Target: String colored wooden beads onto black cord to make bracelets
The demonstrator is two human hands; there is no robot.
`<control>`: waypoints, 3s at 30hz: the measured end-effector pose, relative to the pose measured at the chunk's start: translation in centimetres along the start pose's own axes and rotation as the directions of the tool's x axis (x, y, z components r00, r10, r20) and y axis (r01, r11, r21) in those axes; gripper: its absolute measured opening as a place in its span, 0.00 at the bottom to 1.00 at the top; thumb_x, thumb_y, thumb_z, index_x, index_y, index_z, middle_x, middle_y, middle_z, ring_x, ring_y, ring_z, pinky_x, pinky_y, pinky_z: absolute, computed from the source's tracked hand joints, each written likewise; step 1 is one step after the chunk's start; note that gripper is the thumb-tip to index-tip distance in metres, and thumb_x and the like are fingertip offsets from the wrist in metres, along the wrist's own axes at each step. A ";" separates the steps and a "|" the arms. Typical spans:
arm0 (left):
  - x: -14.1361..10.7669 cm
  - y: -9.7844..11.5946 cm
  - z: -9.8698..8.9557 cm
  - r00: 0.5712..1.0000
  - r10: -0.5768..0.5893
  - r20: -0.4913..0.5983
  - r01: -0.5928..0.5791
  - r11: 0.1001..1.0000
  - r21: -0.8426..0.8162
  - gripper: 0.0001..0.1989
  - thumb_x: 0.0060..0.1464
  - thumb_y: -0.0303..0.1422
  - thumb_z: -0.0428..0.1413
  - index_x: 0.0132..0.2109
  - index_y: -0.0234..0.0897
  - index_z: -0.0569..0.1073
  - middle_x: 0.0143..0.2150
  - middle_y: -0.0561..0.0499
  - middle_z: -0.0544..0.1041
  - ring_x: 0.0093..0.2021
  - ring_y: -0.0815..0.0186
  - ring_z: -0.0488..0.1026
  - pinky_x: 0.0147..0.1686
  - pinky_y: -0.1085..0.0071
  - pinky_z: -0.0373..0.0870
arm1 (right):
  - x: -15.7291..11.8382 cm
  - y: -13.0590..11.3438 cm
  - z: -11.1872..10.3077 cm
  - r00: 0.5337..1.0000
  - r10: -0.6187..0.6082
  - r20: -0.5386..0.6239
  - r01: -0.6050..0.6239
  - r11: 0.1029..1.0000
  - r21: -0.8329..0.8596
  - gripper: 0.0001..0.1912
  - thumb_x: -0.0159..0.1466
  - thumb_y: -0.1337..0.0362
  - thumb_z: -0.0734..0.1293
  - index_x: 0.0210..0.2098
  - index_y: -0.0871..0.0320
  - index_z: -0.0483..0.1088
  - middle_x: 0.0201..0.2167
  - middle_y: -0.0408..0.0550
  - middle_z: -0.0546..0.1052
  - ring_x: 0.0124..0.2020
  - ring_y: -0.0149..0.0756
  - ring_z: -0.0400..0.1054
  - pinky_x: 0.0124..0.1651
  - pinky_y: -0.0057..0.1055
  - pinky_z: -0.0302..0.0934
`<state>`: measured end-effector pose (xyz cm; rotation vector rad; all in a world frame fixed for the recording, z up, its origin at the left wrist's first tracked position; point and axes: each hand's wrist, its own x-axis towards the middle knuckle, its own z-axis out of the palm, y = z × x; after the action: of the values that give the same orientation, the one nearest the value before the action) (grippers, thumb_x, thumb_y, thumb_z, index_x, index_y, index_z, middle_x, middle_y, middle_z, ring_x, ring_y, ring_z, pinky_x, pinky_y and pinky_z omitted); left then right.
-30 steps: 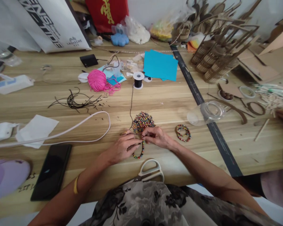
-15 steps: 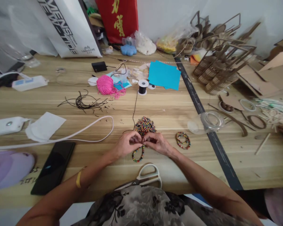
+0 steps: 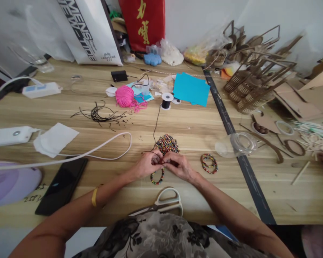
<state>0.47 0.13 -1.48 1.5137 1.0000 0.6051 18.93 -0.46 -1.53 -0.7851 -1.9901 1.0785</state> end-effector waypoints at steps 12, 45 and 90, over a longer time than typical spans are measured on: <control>-0.1 -0.8 -0.2 1.000 -0.001 -0.025 0.001 1.000 0.022 0.05 0.46 0.30 0.57 0.31 0.31 0.72 0.24 0.53 0.72 0.25 0.71 0.68 0.27 0.76 0.66 | -0.1 -0.2 0.3 0.999 -0.014 -0.037 0.012 0.998 -0.060 0.04 0.65 0.66 0.62 0.38 0.59 0.69 0.33 0.50 0.71 0.35 0.34 0.66 0.37 0.30 0.62; -1.0 0.4 -0.5 0.993 0.093 -0.066 -0.083 0.985 0.152 0.06 0.48 0.28 0.55 0.25 0.32 0.68 0.22 0.55 0.68 0.24 0.73 0.63 0.24 0.79 0.60 | -0.3 -0.9 0.7 0.992 0.124 0.009 -0.123 0.989 -0.076 0.02 0.61 0.68 0.64 0.32 0.60 0.68 0.27 0.45 0.69 0.26 0.29 0.62 0.28 0.24 0.56; -1.0 1.5 -2.2 0.993 0.060 -0.101 -0.026 0.951 0.308 0.08 0.49 0.30 0.53 0.23 0.34 0.67 0.20 0.56 0.65 0.23 0.73 0.60 0.25 0.77 0.57 | -0.4 -1.0 1.4 0.977 0.203 -0.068 -0.205 0.978 -0.034 0.05 0.63 0.65 0.63 0.32 0.60 0.68 0.26 0.44 0.70 0.26 0.28 0.61 0.28 0.24 0.56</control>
<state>-1.49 0.44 0.57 1.7945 1.1894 0.5874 17.81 -1.84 -1.30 -1.0518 -1.9132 1.1167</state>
